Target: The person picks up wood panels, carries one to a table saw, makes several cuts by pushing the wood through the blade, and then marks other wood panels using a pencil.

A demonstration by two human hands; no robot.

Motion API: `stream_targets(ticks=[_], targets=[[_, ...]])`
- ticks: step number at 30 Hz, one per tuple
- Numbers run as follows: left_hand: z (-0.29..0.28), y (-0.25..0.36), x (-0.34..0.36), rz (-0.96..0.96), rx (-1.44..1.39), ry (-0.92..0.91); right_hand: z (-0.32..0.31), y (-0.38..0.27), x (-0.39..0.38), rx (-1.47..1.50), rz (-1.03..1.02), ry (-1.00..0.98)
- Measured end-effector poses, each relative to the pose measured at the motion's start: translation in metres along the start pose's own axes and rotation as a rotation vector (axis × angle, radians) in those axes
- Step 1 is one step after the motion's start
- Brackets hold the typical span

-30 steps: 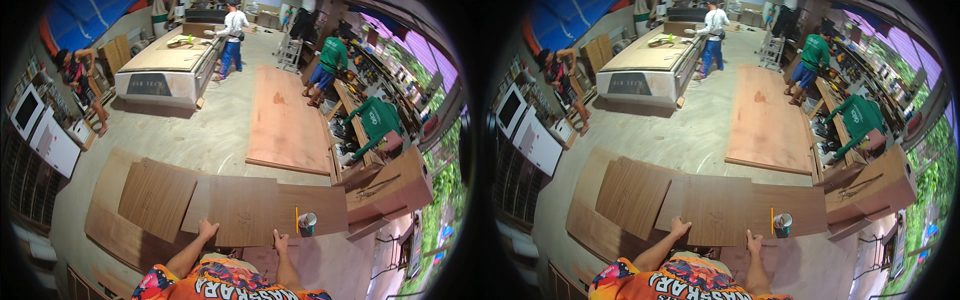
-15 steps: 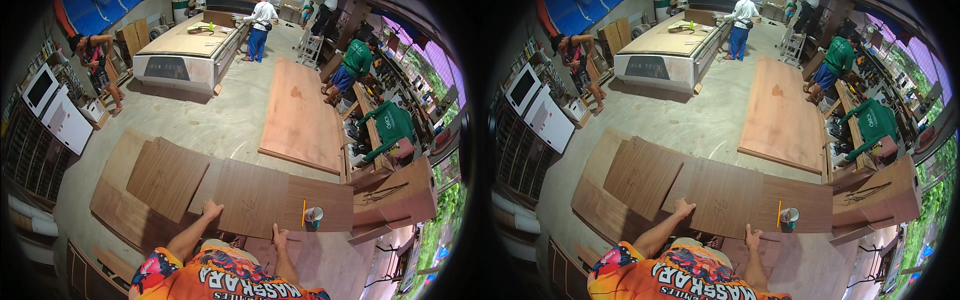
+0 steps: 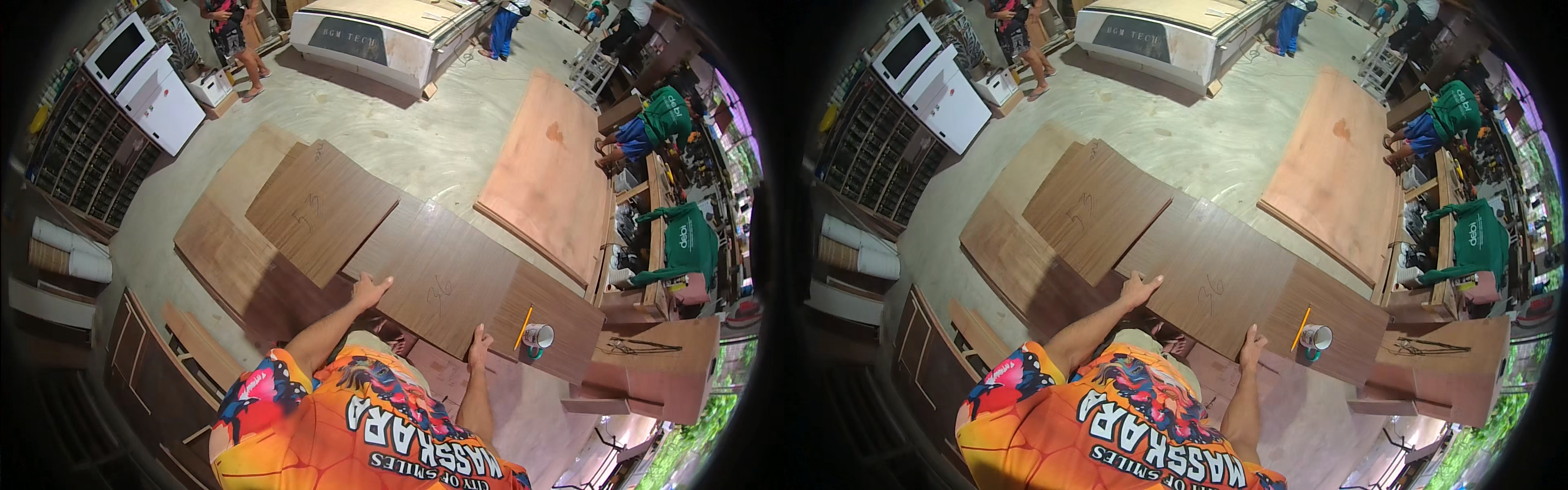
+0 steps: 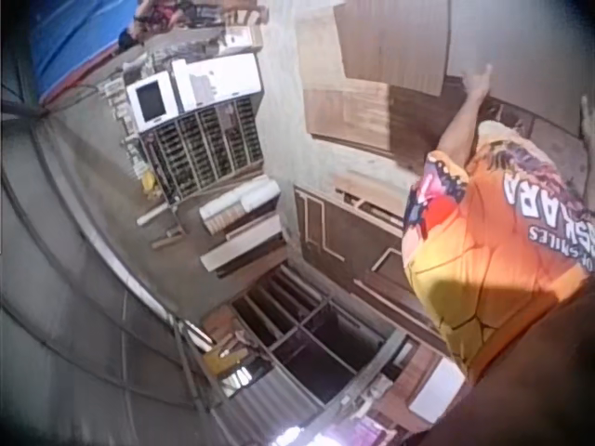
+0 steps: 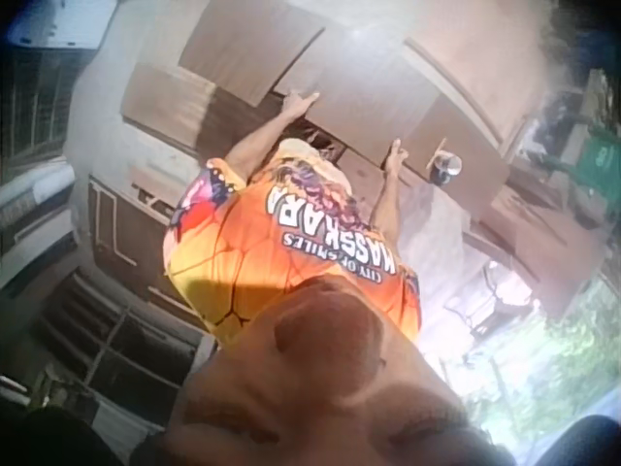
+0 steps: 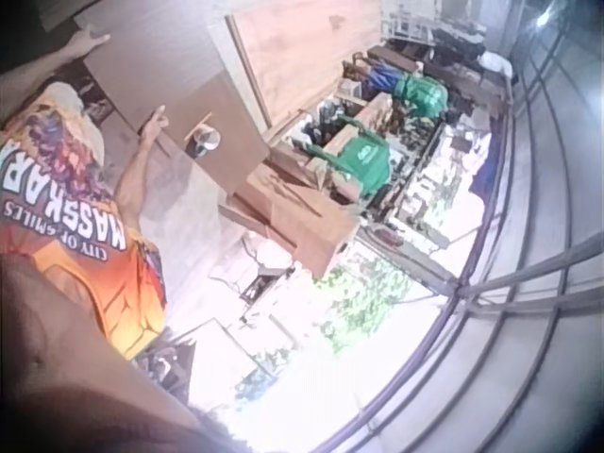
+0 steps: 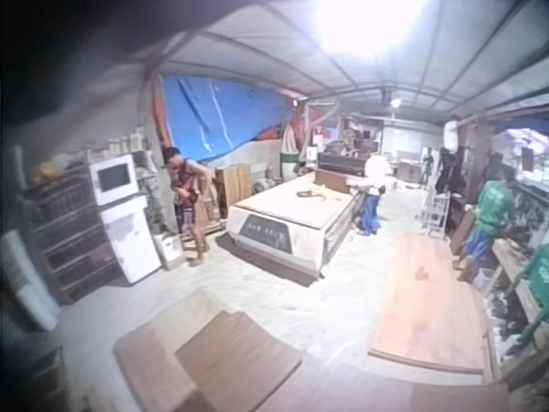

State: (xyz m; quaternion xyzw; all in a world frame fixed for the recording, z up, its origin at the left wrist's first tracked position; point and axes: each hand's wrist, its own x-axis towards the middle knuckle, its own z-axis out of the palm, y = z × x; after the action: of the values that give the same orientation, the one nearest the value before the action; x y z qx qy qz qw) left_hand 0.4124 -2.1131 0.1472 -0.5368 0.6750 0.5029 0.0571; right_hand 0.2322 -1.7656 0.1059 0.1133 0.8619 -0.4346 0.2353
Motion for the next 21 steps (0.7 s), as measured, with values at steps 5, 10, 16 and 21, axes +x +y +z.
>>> stream_targets(ticks=[5,10,16,21], targets=[[-0.014,0.011,0.051,0.013,0.128,-0.166,-0.026,-0.028,-0.013,0.216,-0.011,-0.191],[0.011,0.033,0.099,0.100,-0.164,-0.045,-0.014,-0.038,-0.016,0.312,0.127,-0.286],[0.007,0.070,0.067,-0.038,0.204,0.267,0.007,-0.036,-0.022,0.014,0.091,-0.087],[-0.022,0.079,0.034,0.084,0.135,0.230,0.010,-0.044,-0.045,-0.005,-0.080,-0.001]])
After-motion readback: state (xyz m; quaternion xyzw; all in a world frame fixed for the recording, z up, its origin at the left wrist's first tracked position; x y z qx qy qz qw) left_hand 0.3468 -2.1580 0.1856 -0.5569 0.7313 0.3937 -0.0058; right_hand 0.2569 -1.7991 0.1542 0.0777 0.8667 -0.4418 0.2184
